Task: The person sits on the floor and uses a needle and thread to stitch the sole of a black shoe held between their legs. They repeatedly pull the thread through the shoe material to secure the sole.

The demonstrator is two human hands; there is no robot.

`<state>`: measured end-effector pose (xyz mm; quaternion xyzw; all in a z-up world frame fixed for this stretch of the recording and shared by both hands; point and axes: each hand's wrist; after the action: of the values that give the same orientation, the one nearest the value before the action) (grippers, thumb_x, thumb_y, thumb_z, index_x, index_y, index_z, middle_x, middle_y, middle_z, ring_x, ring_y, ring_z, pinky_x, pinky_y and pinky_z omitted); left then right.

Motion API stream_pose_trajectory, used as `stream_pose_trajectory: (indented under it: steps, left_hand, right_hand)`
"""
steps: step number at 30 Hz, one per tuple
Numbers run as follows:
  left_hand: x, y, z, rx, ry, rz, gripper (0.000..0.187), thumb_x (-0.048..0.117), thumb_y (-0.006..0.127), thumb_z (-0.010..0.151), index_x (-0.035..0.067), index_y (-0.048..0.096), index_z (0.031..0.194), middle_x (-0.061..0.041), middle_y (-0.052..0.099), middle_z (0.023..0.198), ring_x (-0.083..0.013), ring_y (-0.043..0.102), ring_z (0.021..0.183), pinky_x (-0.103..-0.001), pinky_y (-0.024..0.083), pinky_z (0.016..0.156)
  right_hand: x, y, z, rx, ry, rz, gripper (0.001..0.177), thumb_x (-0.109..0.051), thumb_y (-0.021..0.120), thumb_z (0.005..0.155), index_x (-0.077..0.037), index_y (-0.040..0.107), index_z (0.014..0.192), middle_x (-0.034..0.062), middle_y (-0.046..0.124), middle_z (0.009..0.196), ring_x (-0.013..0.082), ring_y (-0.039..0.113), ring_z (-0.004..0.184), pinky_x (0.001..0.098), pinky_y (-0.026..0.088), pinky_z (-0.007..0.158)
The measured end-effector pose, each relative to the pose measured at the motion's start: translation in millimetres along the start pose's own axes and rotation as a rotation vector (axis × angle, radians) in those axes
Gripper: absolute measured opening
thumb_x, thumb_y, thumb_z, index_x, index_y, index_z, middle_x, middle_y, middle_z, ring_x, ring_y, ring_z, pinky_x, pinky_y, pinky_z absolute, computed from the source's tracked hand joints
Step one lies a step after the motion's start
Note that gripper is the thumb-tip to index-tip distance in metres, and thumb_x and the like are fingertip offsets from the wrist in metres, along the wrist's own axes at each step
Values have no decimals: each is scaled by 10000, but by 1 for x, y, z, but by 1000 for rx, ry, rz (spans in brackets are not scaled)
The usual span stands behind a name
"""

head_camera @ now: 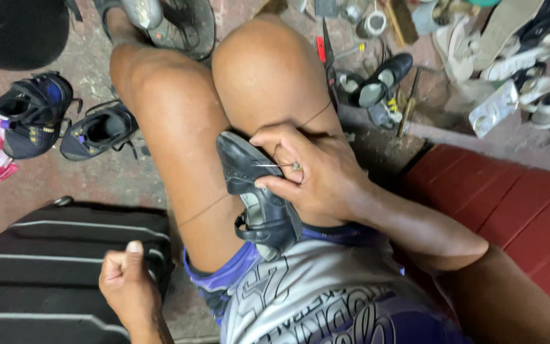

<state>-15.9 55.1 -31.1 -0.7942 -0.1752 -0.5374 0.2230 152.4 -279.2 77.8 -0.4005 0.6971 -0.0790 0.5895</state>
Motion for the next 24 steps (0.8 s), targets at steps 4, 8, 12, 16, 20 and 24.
stream_pose_trajectory:
  steps: [4, 8, 12, 16, 20, 24]
  left_hand:
    - [53, 61, -21, -125, 520, 421, 175, 59, 713, 972, 40, 585, 1089, -78, 584, 1111, -249, 562, 1052, -349, 454, 926]
    - [107, 127, -30, -301, 684, 719, 364, 125, 797, 880, 37, 680, 1213, -140, 647, 1188, -322, 666, 1074, -403, 541, 907]
    - [113, 145, -28, -261, 710, 802, 360, 271, 866, 859, 105, 732, 1150, -119, 592, 1025, -277, 639, 897, -386, 517, 694]
    - [100, 145, -30, -266, 797, 844, 265, 290, 878, 853, 120, 726, 988, -96, 563, 945, -295, 602, 846, -406, 470, 630]
    - [94, 143, -29, -293, 790, 829, 292, 242, 858, 861, 80, 621, 807, -105, 559, 936, -305, 584, 831, -415, 447, 635]
    - [87, 142, -26, -287, 647, 625, 280, 78, 782, 924, 14, 567, 757, -118, 559, 954, -238, 548, 776, -358, 442, 652]
  right_hand:
    - [-3, -8, -7, -12, 13, 29, 680, -290, 854, 817, -147, 515, 1388, -6, 606, 722, 170, 671, 638, 342, 543, 613]
    - [-10, -26, -10, -240, 210, -202, 944, -417, 807, 848, -129, 293, 1586, 19, 715, 860, 202, 695, 737, 353, 549, 645]
    - [-1, -52, -28, 57, -405, -440, 878, -379, 761, 814, -82, 355, 1534, 151, 679, 1271, 268, 705, 1054, 399, 592, 914]
    - [7, -41, -24, -34, -241, -344, 890, -481, 778, 826, -96, 406, 1536, 166, 614, 1418, 264, 695, 1082, 371, 580, 771]
    - [2, -19, -5, 33, -281, -279, 862, -521, 807, 813, -81, 462, 1469, 130, 675, 1304, 230, 715, 956, 403, 570, 766]
    - [-3, -14, 7, -8, -168, -211, 761, -489, 844, 798, -91, 532, 1366, 56, 719, 954, 222, 734, 877, 373, 574, 743]
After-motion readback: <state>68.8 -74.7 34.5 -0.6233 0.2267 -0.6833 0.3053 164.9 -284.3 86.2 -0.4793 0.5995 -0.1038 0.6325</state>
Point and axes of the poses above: each hand's wrist, its own z-axis towards the middle knuckle, its own y-axis out of the palm, x = y × z
